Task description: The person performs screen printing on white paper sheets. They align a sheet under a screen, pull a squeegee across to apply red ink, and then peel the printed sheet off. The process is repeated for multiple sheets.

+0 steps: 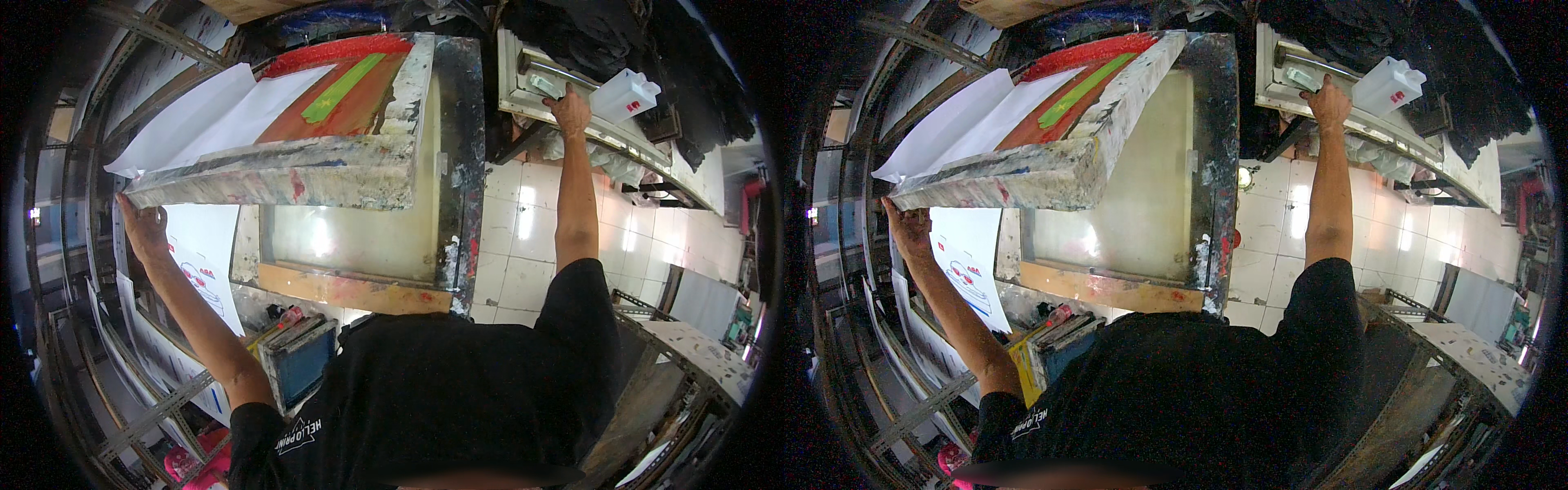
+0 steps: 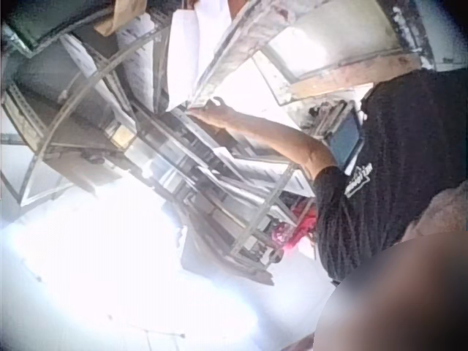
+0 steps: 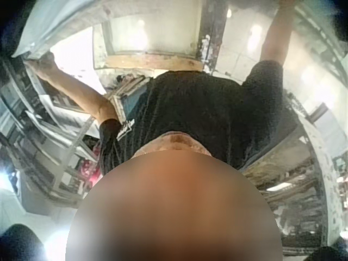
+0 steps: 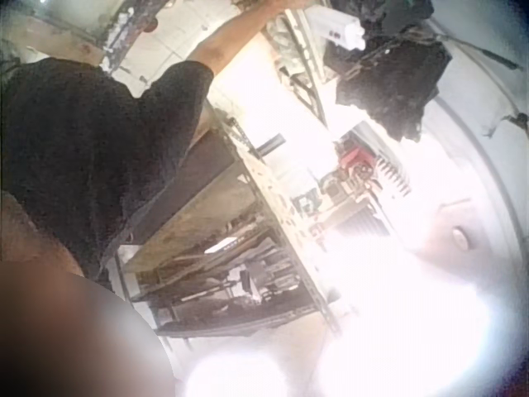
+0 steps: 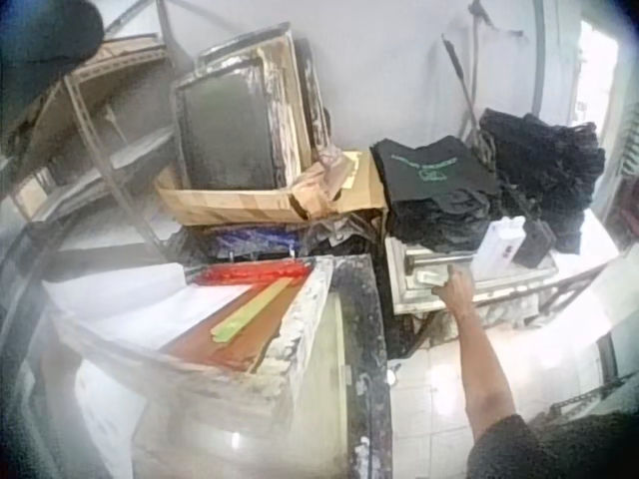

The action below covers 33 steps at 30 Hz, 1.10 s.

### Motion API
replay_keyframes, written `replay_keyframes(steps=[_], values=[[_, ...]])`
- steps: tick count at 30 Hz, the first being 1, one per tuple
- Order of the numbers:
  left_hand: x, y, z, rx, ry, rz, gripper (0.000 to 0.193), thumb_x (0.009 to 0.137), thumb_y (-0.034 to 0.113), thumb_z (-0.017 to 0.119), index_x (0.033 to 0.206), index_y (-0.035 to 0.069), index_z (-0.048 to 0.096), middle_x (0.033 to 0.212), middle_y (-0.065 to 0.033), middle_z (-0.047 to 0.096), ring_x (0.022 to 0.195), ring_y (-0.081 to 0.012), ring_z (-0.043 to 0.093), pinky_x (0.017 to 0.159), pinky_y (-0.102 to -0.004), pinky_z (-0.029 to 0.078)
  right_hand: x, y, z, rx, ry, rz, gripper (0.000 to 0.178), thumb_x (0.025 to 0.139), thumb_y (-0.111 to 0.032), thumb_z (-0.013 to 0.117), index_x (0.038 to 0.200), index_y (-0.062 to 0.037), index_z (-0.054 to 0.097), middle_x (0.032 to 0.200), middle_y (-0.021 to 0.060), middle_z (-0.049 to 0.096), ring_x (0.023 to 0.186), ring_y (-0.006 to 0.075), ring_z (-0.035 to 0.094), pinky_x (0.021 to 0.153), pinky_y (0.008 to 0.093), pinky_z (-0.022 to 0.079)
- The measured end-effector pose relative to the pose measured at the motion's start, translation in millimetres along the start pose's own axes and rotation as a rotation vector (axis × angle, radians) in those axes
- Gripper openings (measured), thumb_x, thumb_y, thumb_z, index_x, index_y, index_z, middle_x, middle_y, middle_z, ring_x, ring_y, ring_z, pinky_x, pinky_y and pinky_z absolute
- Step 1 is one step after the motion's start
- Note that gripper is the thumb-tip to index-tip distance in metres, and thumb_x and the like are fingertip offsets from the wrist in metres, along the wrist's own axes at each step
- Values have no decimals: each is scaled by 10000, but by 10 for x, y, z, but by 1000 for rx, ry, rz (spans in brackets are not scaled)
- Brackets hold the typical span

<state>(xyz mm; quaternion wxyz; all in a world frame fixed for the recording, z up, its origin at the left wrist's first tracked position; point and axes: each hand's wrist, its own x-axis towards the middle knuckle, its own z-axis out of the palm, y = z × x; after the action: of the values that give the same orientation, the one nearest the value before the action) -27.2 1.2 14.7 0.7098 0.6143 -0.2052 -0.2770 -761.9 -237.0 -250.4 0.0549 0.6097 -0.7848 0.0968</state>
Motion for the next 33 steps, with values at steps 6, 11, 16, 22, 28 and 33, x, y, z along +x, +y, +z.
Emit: replay_keyframes(steps=[6, 11, 16, 22, 28, 33], values=[[172, -29, -197, -29, -68, -25, 589, 895, 498, 617, 1348, 144, 487, 1270, -55, 559, 1122, -184, 520, 840, -331, 391, -233, 12, -32, 56, 137, 136, 524, 741, -579, 699, 992, -119, 724, 793, 163, 703, 768, 363, 680, 672, 431, 531], [177, -157, -214, 70, -52, 31, 643, 893, 513, 609, 1388, 136, 446, 1269, -36, 516, 1108, -201, 499, 914, -388, 359, -756, -43, -162, 583, 215, 111, 346, 815, -403, 719, 923, -75, 736, 751, 133, 700, 681, 256, 664, 640, 355, 508], [-30, -83, 39, 20, 19, 70, 670, 837, 476, 701, 1371, 136, 484, 1281, -80, 547, 1207, -235, 514, 919, -399, 347, -1705, -189, -504, 942, -41, 107, 344, 898, -279, 678, 930, 63, 693, 811, 100, 699, 663, 150, 610, 626, 299, 482], [-73, -26, 27, 42, -28, 121, 511, 827, 439, 733, 1191, 111, 588, 1038, -85, 657, 953, -201, 623, 723, -349, 416, -3030, -195, -1071, 1289, -319, 445, 225, 874, -158, 579, 1021, 2, 638, 830, 70, 617, 722, 152, 575, 666, 282, 459], [47, 14, -47, 29, -162, 145, 466, 792, 401, 768, 1074, 63, 613, 980, -102, 650, 840, -205, 614, 696, -340, 444, -4394, 95, -1168, 1412, -372, 526, 502, 775, 47, 493, 1263, -62, 458, 961, 64, 597, 901, 157, 552, 816, 252, 434], [-51, 77, -32, 75, -265, 137, 481, 811, 422, 727, 1119, 75, 599, 1060, -103, 611, 921, -229, 579, 762, -375, 429, -5547, -98, -1102, 1299, -576, 355, 506, 760, 86, 631, 1223, -47, 478, 1022, 58, 658, 841, 138, 600, 740, 256, 479]])
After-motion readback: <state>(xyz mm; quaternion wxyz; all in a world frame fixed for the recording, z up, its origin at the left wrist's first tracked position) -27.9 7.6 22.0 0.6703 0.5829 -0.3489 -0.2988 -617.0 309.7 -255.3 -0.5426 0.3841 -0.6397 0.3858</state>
